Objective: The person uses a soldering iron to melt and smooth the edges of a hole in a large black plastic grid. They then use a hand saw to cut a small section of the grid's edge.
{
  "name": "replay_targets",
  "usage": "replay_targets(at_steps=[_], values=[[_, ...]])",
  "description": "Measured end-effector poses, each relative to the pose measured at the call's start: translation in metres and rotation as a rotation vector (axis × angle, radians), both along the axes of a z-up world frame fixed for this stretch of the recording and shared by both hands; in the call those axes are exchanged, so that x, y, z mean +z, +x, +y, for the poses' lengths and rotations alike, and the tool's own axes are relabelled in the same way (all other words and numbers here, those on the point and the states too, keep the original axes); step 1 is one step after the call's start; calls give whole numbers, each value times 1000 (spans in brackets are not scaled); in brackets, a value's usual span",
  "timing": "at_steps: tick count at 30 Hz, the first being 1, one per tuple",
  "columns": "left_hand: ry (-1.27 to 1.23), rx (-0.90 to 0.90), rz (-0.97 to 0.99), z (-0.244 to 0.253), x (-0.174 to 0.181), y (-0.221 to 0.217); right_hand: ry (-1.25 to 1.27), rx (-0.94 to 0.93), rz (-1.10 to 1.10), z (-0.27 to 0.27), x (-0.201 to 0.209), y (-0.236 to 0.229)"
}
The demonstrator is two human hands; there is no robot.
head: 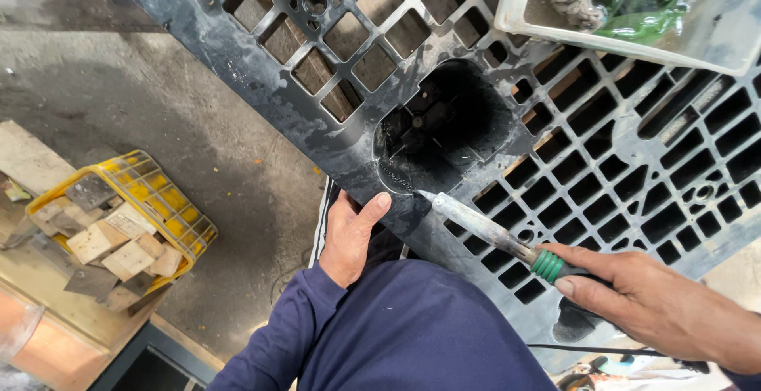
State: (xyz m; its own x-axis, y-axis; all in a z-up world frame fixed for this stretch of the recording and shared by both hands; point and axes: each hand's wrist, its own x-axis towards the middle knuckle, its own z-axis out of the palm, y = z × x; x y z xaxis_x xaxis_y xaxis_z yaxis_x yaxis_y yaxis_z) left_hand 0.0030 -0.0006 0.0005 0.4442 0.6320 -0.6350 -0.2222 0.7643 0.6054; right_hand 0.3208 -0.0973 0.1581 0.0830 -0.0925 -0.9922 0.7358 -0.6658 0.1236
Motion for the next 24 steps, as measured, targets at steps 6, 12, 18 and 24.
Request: replay_targets(at_steps=[6,12,18,24], values=[[102,-255,39,8,44,-23,466,-634,33,-104,-4,-25],[388,-728,283,-34,106,-15,876,-1564,453,-151,-19,-98],[-231,-553,-528,-80,108,47,1307,-1417,427,-142,-21,-136],[-431,-397,-612,-95,126,65,1503,-1155,292,-162,-25,-130]])
